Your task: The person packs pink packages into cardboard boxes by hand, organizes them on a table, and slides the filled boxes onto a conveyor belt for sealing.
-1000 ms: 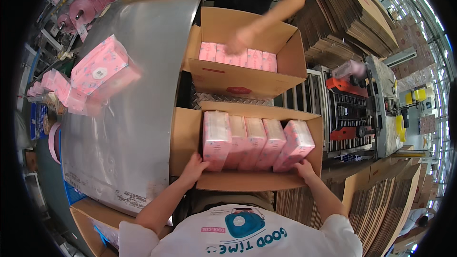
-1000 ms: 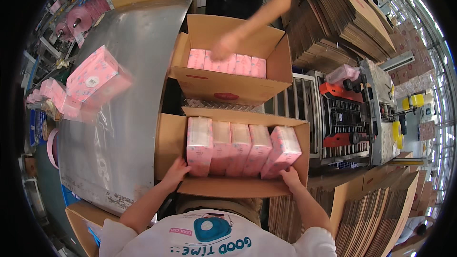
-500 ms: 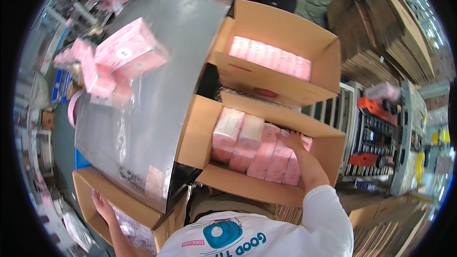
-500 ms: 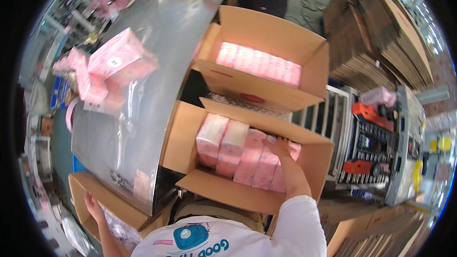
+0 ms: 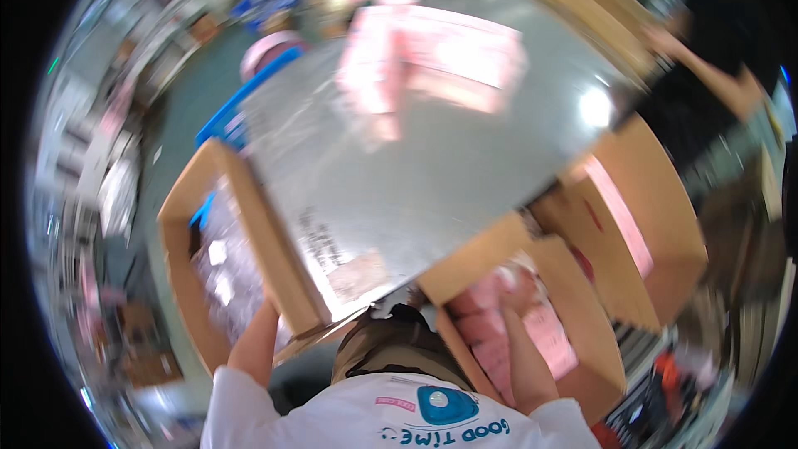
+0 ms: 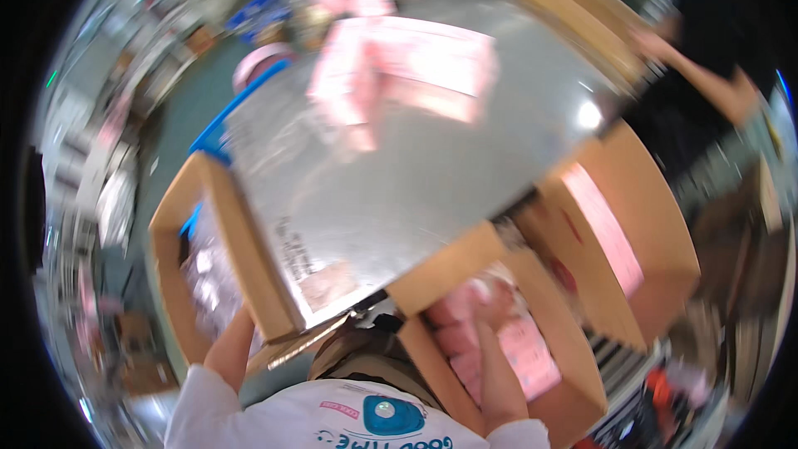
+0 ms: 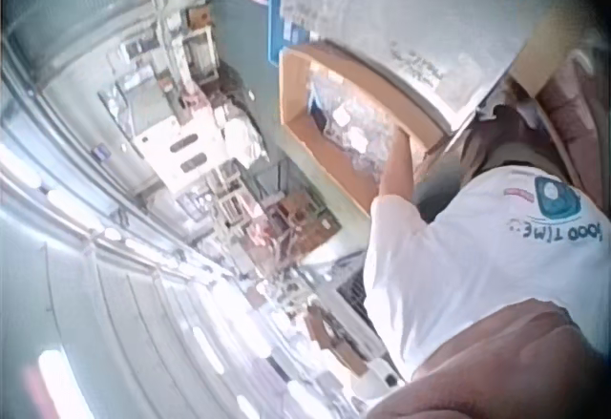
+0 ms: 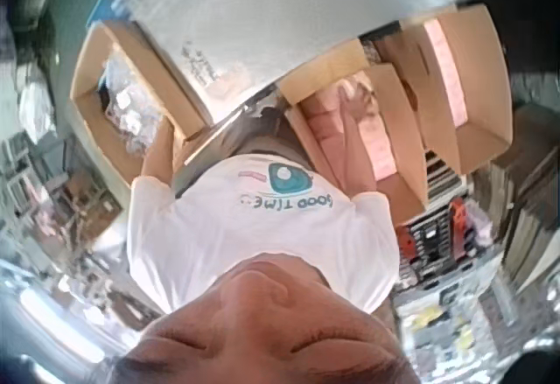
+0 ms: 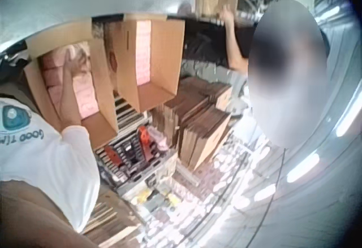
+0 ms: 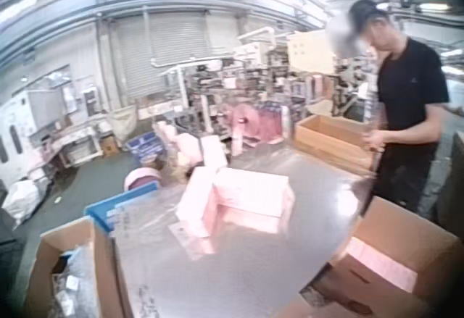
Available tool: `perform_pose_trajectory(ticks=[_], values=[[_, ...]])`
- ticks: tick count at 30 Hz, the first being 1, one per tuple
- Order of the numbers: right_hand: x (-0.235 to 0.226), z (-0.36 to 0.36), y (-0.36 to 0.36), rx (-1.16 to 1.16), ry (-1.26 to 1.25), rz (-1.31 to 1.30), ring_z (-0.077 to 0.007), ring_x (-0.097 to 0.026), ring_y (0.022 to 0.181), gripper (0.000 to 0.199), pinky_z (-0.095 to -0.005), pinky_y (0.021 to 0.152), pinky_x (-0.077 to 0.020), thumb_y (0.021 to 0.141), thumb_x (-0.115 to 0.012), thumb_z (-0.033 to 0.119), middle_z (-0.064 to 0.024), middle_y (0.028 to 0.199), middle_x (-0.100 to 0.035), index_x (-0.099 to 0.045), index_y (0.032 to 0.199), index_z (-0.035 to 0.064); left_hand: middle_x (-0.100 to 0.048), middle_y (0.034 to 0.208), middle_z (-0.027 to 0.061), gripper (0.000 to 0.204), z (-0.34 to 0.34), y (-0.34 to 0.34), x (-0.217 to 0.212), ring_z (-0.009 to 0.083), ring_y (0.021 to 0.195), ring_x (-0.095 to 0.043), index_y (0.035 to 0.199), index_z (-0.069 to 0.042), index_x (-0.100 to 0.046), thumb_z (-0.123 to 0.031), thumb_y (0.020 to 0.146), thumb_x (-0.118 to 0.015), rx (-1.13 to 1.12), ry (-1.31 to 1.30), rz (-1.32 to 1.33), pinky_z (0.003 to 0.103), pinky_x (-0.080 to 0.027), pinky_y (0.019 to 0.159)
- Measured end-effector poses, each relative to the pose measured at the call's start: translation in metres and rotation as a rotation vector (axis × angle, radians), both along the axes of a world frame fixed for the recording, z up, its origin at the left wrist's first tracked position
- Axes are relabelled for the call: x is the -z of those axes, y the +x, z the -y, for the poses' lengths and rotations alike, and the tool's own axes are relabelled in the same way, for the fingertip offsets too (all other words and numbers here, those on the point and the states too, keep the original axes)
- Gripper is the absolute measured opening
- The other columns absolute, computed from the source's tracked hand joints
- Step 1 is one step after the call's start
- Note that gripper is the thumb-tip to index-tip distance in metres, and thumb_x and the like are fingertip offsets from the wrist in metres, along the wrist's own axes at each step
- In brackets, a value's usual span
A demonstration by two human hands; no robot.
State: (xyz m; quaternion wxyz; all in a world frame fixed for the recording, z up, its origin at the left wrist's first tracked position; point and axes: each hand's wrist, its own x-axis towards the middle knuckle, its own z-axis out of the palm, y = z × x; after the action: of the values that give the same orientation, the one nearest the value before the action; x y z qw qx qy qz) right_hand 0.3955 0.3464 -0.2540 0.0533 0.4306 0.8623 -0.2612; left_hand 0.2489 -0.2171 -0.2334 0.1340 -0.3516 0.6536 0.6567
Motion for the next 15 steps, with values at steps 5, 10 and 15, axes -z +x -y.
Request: perform_pose_trajectory(ticks=[5,10,15], values=[[0.106,-0.109,0.012,-0.137,-0.019,-0.241,-0.0397,-0.062,0.091,0.057,-0.0469,0.080,-0.0493,0.083,-0.051,0.055,-0.0226,0.097,-0.064,-0.065,0.097,0.0021,-0.067,0.088,0.0149,0.024,-0.014,-0.021,-0.050,0.0254,0.075,-0.065,0.096,-0.003,-0.065,-0.021,0.085,-0.054,0.628,-1.286,-0.006,0.038,-0.051,0.063],[0.072,-0.062,0.002,-0.204,-0.150,-0.057,-0.0405,-0.054,0.107,0.048,-0.0476,0.092,-0.0428,0.084,-0.058,0.034,-0.0227,0.117,-0.057,-0.055,0.117,-0.0009,-0.053,0.067,-0.0047,0.009,0.036,0.011,-0.138,0.0048,0.053,-0.045,0.091,-0.010,-0.063,-0.013,0.087,-0.056,-0.260,-0.097,-0.358,0.021,-0.037,0.046],[-0.068,-0.012,-0.021,-0.196,-0.451,-0.676,-0.0266,-0.055,0.107,0.040,-0.0363,0.087,-0.0473,0.088,-0.055,0.014,-0.0171,0.124,-0.051,-0.048,0.124,-0.0016,-0.056,0.077,-0.0030,0.012,-0.072,-0.012,-0.238,0.0054,0.063,-0.049,0.099,-0.009,-0.059,-0.015,0.089,-0.058,-0.166,0.400,-0.678,0.019,-0.038,0.054]])
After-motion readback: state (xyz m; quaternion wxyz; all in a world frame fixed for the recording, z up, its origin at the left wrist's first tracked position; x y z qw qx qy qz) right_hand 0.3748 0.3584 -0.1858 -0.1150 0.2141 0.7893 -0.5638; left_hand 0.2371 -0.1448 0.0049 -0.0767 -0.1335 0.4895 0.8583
